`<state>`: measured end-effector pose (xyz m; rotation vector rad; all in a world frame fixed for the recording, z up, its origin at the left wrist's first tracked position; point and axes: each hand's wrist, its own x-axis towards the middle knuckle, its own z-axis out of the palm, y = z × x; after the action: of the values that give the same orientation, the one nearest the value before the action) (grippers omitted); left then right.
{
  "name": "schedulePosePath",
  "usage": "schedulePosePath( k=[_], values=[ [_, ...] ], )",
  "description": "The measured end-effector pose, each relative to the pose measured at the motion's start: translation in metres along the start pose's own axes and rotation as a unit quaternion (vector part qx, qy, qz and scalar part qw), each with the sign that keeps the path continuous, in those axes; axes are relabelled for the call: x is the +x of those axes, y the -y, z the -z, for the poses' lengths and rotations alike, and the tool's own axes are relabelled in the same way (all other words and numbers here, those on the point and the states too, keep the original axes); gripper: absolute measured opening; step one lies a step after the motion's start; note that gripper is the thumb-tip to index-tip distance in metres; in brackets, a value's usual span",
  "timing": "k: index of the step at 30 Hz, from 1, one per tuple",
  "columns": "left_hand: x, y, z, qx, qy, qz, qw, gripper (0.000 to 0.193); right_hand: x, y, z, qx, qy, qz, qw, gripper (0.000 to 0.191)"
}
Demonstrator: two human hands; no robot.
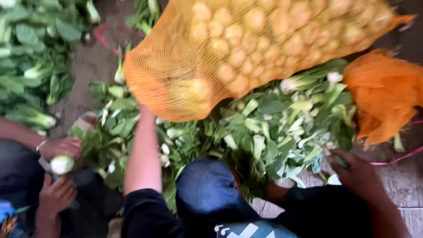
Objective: The person sits on the floor trimming bok choy, using a small knife to cut the root ends off each head and tearing off damaged leaves. Trimmed heads are tossed into orange mesh sacks beside them while another worker trims vegetables nearby.
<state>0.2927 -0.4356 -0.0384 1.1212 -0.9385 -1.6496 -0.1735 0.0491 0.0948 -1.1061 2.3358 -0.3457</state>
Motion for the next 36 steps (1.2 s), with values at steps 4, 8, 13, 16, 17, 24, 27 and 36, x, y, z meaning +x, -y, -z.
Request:
schedulePosePath(
  k=[4, 8, 13, 16, 17, 24, 27, 36],
  values=[
    [-0.019, -0.077, 0.008, 0.081, -0.043, -0.086, 0.992, 0.043, -0.006, -0.006, 0.008, 0.032, -0.044, 0.073, 0.996, 0.043],
    [-0.065, -0.114, 0.025, 0.221, -0.126, -0.191, 0.948, 0.043, -0.008, 0.0, 0.018, -0.01, -0.009, -0.014, 1.0, 0.043],
    [-0.132, -0.104, 0.06, 0.49, -0.331, -0.359, 0.722, 0.053, -0.018, -0.005, 0.022, 0.041, -0.01, 0.084, 0.996, 0.04],
    [-0.17, -0.096, 0.083, 0.618, -0.247, -0.369, 0.649, 0.042, -0.026, -0.011, 0.021, 0.019, -0.057, 0.141, 0.988, 0.041],
    [-0.183, -0.094, 0.088, 0.628, -0.237, -0.376, 0.639, 0.045, -0.03, -0.012, 0.022, 0.012, -0.058, 0.14, 0.988, 0.04],
    [-0.285, -0.056, 0.081, 0.662, -0.275, -0.277, 0.64, 0.051, -0.07, -0.009, 0.037, 0.043, -0.07, 0.178, 0.981, 0.042],
    [-0.327, -0.027, 0.075, 0.595, -0.307, -0.218, 0.71, 0.04, -0.091, -0.011, 0.043, 0.041, -0.056, 0.159, 0.985, 0.042],
    [-0.351, -0.049, 0.095, 0.612, -0.376, -0.373, 0.588, 0.036, -0.106, -0.043, 0.056, 0.054, -0.051, 0.207, 0.975, 0.039]
  ],
)
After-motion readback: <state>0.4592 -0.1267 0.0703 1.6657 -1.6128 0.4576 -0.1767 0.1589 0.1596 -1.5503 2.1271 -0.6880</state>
